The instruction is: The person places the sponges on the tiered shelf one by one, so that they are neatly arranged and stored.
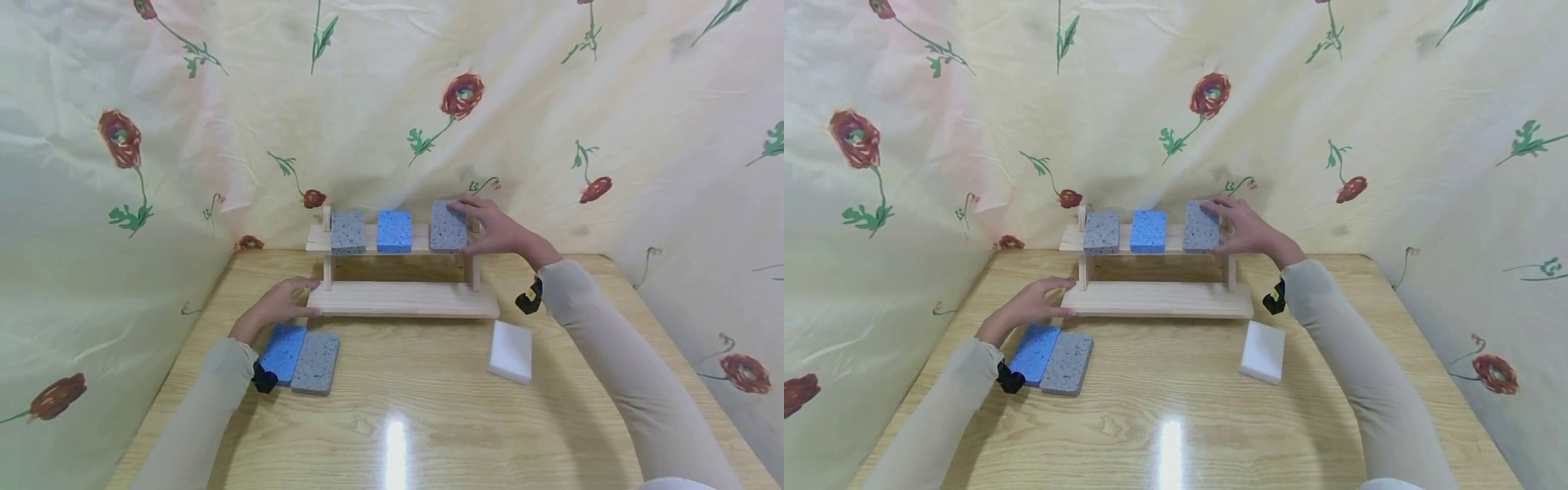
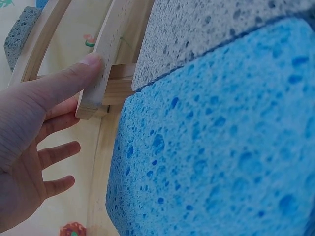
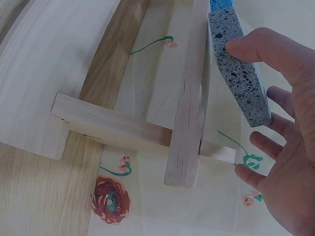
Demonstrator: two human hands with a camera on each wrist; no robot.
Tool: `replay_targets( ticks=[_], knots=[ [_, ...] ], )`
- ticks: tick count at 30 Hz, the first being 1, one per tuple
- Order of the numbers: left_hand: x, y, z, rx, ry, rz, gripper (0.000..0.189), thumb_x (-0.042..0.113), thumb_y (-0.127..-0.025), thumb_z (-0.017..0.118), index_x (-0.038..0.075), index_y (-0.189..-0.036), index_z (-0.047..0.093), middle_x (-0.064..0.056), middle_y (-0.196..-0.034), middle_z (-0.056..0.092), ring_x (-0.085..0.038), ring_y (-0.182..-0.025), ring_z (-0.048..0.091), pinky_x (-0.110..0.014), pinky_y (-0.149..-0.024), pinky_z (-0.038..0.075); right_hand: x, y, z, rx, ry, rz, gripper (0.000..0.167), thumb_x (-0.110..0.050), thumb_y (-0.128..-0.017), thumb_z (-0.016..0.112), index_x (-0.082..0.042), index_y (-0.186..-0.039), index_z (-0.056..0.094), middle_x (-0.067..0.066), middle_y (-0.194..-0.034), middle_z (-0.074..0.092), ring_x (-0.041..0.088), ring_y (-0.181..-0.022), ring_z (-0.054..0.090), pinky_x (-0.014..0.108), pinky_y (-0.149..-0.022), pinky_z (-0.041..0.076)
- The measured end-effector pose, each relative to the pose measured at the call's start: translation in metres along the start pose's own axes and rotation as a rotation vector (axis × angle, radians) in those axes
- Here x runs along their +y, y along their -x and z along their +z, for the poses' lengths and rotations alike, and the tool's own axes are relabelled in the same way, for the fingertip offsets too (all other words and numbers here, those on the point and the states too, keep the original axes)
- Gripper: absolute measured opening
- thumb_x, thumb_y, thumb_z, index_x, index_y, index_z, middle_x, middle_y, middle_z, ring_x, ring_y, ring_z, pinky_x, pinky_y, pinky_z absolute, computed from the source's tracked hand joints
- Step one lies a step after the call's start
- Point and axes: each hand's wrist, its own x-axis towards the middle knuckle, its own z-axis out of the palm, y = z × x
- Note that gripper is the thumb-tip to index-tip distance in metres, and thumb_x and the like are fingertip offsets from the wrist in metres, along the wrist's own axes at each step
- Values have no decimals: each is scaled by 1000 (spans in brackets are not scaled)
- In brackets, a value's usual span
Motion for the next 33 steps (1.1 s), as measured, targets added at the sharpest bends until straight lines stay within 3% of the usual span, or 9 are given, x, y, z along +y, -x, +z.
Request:
replay_targets(
  ticks=[22, 33],
  knots=[
    [0, 1, 1, 3, 15, -9, 74, 35, -87, 82, 7, -149, 52, -16, -156, 48, -40, -148, 38, -60, -122, 31, 4, -5, 5, -42, 19, 34, 100, -20, -73, 87, -11, -158, 37, 22, -166, 23, 44, -143, 28, 64, -110, 35],
    [-1, 0, 1, 10, 0, 7, 74, 35, -87, 82, 5, -148, 52, -17, -155, 49, -41, -147, 39, -60, -121, 31, 1, -7, 5, -54, 44, 50, 101, -19, -72, 86, -12, -159, 36, 22, -166, 24, 47, -146, 25, 68, -114, 31]
  ],
)
